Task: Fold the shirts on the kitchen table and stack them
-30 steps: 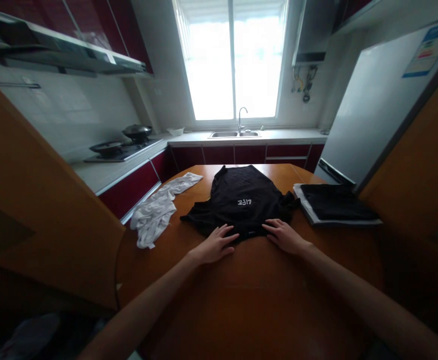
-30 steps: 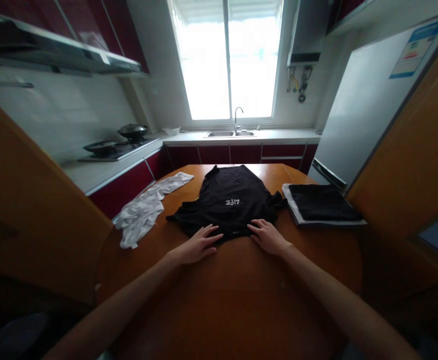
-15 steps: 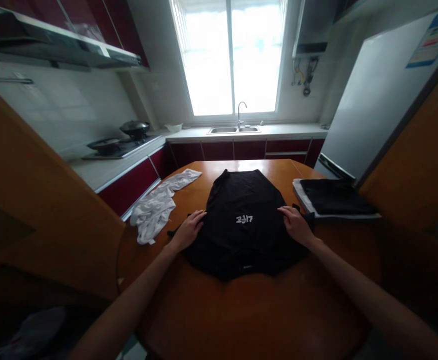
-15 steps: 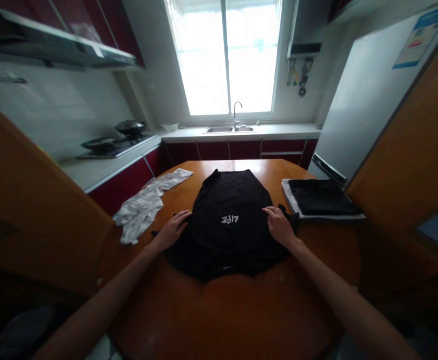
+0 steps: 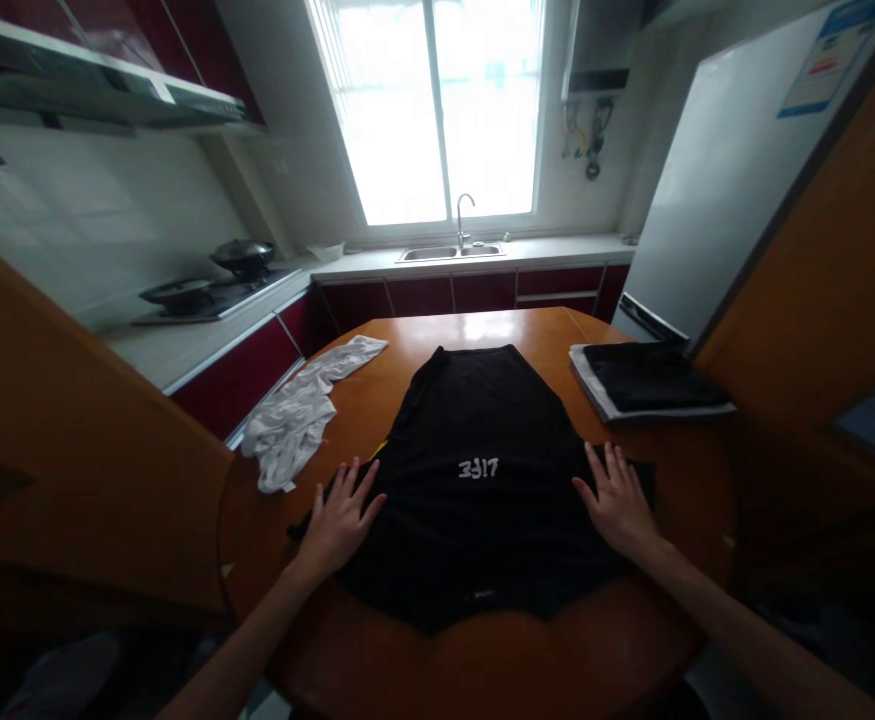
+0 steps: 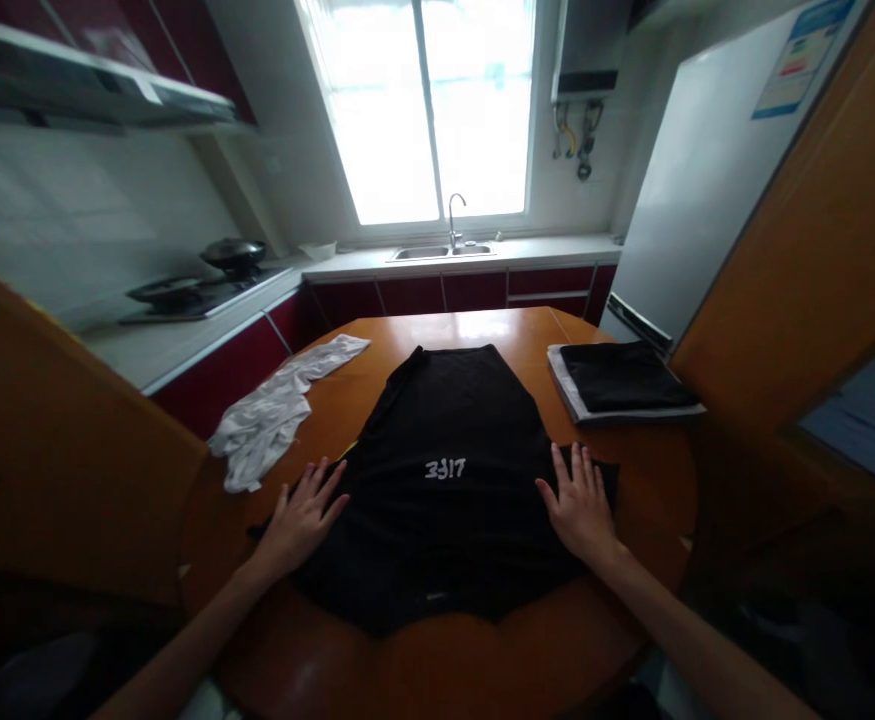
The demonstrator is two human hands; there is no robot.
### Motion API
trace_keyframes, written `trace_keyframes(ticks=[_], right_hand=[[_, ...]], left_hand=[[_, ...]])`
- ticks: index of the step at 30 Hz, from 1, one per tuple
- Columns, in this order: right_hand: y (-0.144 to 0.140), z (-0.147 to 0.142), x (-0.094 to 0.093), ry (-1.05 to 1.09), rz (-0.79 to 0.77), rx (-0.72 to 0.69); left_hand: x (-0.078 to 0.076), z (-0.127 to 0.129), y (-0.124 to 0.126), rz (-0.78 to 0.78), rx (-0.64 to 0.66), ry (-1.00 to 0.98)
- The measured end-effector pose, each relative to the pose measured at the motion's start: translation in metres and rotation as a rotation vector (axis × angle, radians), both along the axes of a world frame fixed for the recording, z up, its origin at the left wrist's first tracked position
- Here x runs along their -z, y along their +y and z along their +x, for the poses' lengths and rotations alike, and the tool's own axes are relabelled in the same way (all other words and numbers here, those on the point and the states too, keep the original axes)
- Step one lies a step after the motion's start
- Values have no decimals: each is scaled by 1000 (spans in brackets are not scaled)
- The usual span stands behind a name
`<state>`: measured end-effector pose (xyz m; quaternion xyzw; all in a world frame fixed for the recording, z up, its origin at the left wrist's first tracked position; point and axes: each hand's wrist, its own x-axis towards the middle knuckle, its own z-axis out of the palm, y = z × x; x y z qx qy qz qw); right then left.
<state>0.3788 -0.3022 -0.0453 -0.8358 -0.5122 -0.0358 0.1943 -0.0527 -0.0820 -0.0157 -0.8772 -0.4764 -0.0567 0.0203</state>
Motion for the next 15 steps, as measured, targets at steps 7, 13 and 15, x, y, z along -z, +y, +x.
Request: trace_keyframes(ticks=[7,13,15], right_hand=[[-43,-3,-5,-40,-136,158],[-38,4,-44,-112,-198,157],[-17,9,-57,-97,-120,91]], left_hand=[[0,-3,-36,-30,-152,133],[-34,26,9,-33,-99,-10],[-47,49,37,-29,18,-140]])
